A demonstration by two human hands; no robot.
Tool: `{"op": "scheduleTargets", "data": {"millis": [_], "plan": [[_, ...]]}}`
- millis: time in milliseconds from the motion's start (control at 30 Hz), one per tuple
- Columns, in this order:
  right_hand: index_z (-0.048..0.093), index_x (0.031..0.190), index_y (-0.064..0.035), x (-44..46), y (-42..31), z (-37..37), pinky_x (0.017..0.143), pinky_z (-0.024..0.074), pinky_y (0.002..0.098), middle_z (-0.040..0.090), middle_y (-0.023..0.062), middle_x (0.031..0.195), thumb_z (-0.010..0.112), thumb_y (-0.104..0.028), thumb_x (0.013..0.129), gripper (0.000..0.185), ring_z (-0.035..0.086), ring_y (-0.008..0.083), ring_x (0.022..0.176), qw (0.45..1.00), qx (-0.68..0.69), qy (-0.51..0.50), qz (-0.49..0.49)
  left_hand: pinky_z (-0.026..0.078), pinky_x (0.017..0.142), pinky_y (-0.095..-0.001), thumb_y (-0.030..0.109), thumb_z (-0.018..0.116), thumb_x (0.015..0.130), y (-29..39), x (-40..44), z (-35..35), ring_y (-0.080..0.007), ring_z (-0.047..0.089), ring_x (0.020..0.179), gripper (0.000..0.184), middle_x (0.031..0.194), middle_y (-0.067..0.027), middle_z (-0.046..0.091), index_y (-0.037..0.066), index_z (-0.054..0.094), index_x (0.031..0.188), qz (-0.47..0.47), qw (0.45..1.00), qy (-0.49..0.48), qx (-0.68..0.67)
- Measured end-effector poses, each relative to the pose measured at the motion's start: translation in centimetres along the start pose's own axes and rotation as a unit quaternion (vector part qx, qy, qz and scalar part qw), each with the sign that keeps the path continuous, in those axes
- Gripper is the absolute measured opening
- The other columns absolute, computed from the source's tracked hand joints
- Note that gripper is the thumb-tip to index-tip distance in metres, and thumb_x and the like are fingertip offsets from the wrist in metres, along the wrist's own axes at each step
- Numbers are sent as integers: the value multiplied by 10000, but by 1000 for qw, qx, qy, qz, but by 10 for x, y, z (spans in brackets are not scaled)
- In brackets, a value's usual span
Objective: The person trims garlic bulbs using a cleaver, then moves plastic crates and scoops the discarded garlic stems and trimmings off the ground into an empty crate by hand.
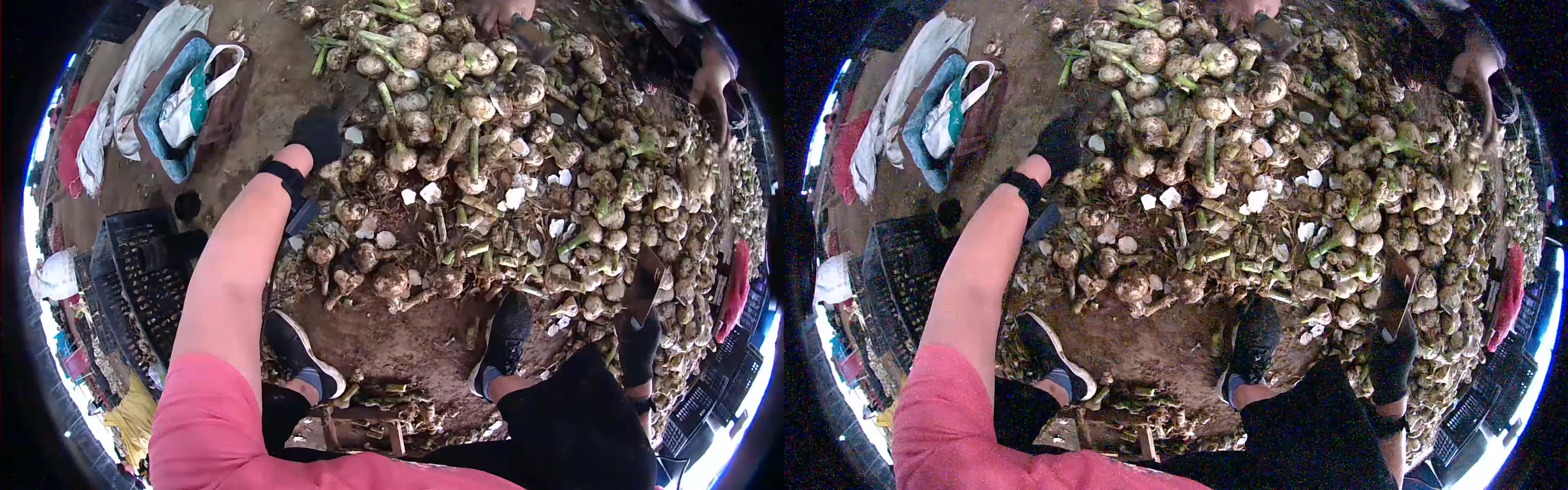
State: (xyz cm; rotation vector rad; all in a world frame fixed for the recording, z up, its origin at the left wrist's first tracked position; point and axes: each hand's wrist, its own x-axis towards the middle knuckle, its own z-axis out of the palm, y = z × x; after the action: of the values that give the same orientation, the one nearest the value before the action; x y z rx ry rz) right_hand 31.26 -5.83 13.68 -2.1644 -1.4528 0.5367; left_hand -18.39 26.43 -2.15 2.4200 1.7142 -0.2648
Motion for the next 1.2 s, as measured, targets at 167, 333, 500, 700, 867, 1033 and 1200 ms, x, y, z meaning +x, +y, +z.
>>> {"op": "scheduleTargets", "data": {"millis": [167, 333, 500, 700, 867, 1033, 1200], "plan": [[551, 870, -51, 4, -5, 1, 610, 424, 298, 558, 45, 763, 599, -48, 747, 132, 506, 159, 686, 994, -85, -42, -56, 460, 867, -426, 225, 600, 715, -2, 10, -16, -346, 561, 1040, 498, 1108, -197, 590, 64, 545, 1184, 48, 998, -37, -7], [554, 864, -50, 3, -12, 8, 644, 432, 310, 564, 45, 779, 593, -26, 737, 135, 516, 166, 713, 997, -33, -62, 4, 478, 797, -426, 158, 572, 694, -60, 6, 41, -393, 602, 874, 291, 934, -215, 637, 3, 633, 932, 23, 980, -20, -196], [576, 891, -47, 6, -10, 19, 667, 448, 288, 588, 47, 826, 612, -32, 740, 156, 543, 138, 757, 996, -62, -42, -54, 420, 907, -343, 115, 618, 791, -48, -68, 32, -283, 568, 1032, 407, 1136, -165, 594, 49, 545, 1186, 28, 913, -7, -408], [578, 933, -47, 10, -9, 39, 682, 456, 280, 603, 18, 843, 648, -40, 734, 211, 544, 129, 760, 989, 98, -115, 1, 379, 968, -343, 158, 627, 815, -47, -163, 80, -254, 486, 1154, 563, 1260, -153, 505, 54, 400, 1320, -16, 903, 148, -402], [575, 909, -53, 17, 0, 57, 648, 448, 282, 582, 11, 795, 651, -54, 736, 189, 525, 129, 723, 990, 22, -120, -76, 355, 993, -366, 90, 593, 820, 1, -232, 103, -278, 451, 1170, 569, 1267, -166, 462, 29, 342, 1327, -175, 869, 280, -368], [598, 965, -49, 19, -1, 70, 696, 463, 291, 632, 36, 853, 669, -68, 725, 250, 570, 152, 776, 988, 85, -129, -31, 379, 960, -344, 0, 583, 810, 34, -282, 88, -230, 469, 1120, 548, 1249, -123, 460, 59, 367, 1310, -191, 801, 318, -470], [573, 925, -72, 18, 15, 78, 527, 379, 225, 519, -18, 752, 590, -31, 770, 161, 453, 61, 613, 985, 66, -148, -66, 348, 1001, -347, 72, 665, 764, 18, -302, 103, -238, 447, 1154, 610, 1239, -113, 454, 53, 379, 1302, -125, 817, 165, -538]]}}
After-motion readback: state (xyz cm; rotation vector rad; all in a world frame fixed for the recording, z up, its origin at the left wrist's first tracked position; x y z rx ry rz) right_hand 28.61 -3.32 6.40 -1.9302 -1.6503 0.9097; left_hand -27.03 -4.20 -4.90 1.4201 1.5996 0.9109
